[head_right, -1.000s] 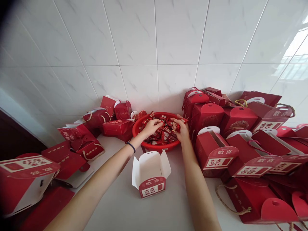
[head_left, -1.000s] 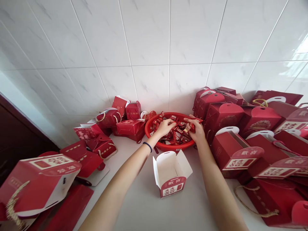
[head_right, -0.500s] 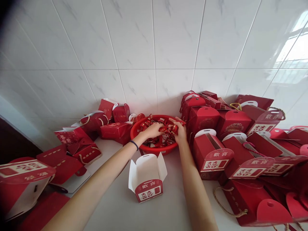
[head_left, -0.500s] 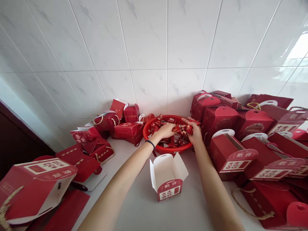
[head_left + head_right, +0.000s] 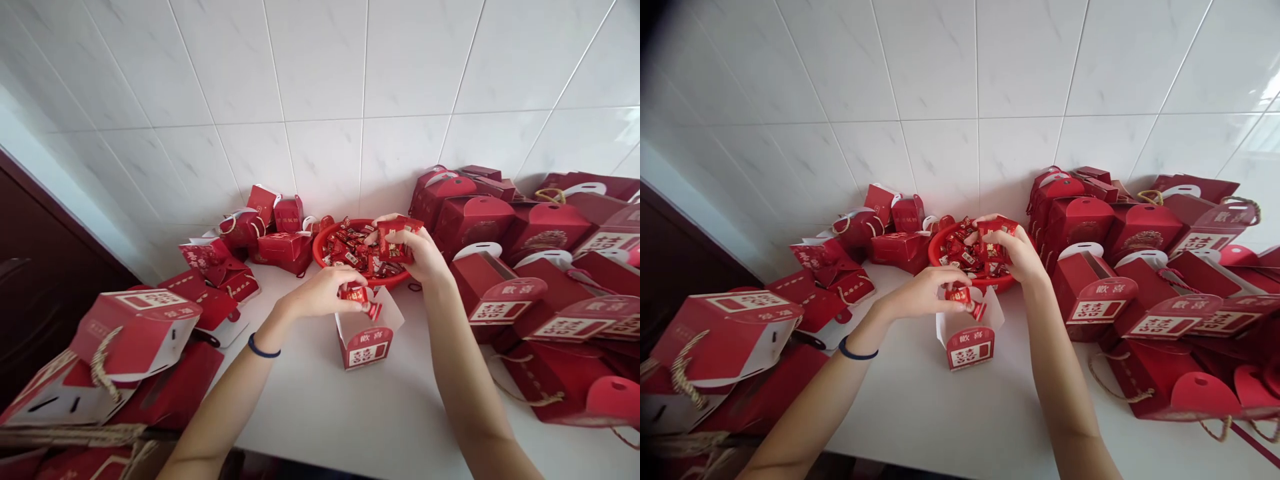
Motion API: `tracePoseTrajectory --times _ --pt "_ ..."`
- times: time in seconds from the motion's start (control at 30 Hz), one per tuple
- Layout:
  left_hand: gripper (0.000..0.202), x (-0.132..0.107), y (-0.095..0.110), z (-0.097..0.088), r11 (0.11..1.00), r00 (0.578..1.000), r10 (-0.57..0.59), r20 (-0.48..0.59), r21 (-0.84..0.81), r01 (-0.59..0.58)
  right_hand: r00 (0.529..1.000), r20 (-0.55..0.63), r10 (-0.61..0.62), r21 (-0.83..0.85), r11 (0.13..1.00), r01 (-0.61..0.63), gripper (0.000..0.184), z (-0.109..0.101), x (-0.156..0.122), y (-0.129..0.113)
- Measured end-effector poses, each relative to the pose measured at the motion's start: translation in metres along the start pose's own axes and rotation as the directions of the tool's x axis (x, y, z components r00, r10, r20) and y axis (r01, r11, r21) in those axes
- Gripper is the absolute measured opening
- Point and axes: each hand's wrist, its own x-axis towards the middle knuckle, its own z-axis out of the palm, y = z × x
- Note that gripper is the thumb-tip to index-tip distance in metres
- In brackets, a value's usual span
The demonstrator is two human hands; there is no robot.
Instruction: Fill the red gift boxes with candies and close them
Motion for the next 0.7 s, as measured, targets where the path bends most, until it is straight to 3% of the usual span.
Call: tracePoseTrajectory --times 0.13,0.27,0.4,0.53,0.7 --pt "0.015 -0.019 -0.005 0.005 1.0 0.996 -0.022 -0.084 0.002 0.022 0.993 0.12 0.021 -0.204 0.979 0.004 0.029 0.006 -0.018 -0.01" --pt "0.019 -0.028 -0.013 0.004 0.993 0.994 -0.109 0.012 0.054 0.108 0.984 0.179 0.013 -0.407 0.911 0.062 0.025 0.006 -0.028 -0.012" --pt "0.044 -0.019 -0.029 0.009 0.99 0.99 -0.138 -0.042 -0.012 0.137 0.974 0.227 0.025 -0.489 0.867 0.092 0.024 0.008 -0.027 -0.001" --pt "0.049 -0.007 -0.044 0.016 0.986 0.984 -0.151 -0.091 -0.082 0.144 0.959 0.284 0.023 -0.596 0.787 0.158 0.02 0.011 -0.022 0.014" --pt "0.037 -0.006 -0.056 0.02 0.958 0.973 -0.182 -0.141 -0.249 0.143 0.997 0.081 -0.008 -0.618 0.784 0.057 0.026 0.012 -0.02 0.021"
